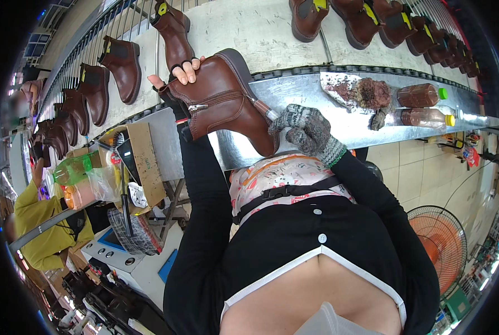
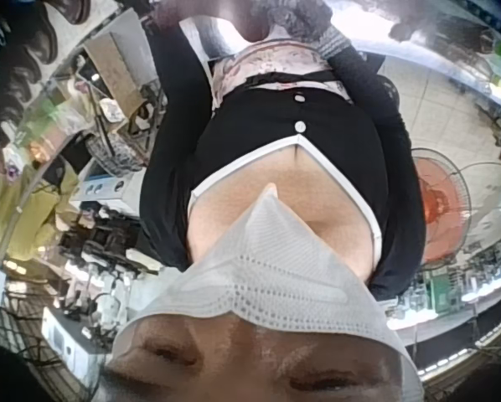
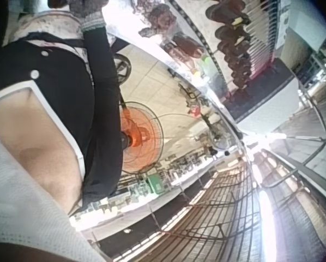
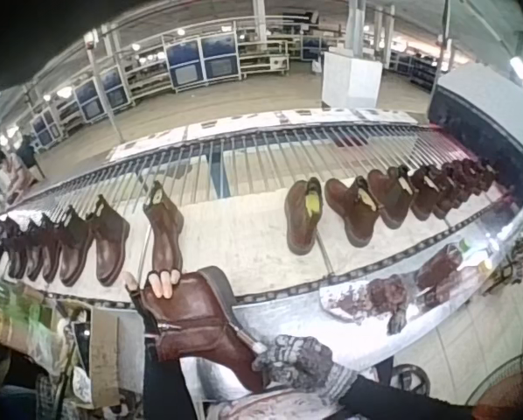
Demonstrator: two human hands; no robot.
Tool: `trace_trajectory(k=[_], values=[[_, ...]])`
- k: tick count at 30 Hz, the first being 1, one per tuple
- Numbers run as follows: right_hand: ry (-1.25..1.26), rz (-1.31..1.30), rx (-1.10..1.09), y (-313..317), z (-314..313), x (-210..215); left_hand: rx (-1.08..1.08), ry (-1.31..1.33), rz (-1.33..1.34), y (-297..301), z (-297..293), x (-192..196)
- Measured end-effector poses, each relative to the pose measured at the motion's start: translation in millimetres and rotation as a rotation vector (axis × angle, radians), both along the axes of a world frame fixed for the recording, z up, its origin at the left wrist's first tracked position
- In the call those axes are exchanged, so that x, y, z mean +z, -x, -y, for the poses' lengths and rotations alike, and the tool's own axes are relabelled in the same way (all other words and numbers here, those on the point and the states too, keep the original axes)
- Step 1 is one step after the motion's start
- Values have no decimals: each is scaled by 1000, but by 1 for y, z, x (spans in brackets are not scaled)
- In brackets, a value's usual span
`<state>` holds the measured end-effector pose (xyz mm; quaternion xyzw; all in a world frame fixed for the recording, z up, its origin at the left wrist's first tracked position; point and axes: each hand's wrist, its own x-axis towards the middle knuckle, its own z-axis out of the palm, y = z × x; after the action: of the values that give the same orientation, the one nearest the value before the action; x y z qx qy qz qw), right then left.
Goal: The person picks up boots from a conveyor belt one at a time, applies compound along the seams using an applicator tool, and places the boots back onto the conveyor belt.
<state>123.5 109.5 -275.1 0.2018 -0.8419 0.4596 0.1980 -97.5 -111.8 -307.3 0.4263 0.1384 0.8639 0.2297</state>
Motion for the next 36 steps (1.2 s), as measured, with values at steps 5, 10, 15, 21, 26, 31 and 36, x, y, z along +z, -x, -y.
trace_trajectory(k=[5,10,15,21,26,31,36], values=[[-20,139,89,-3,-11,3,-40,-64,37,2,-4,-6],[-144,353,195,-11,-27,15,44,-4,44,5,4,-14],[-70,379,183,-27,-36,-1,103,69,133,10,14,-17],[146,585,118,-43,-38,-2,238,248,192,24,31,-30],[281,585,71,-54,-43,-25,340,397,228,32,38,-37],[261,663,-12,-61,-48,-37,728,638,368,34,19,-34],[358,926,-145,-73,-53,-58,600,477,477,27,-8,-45]])
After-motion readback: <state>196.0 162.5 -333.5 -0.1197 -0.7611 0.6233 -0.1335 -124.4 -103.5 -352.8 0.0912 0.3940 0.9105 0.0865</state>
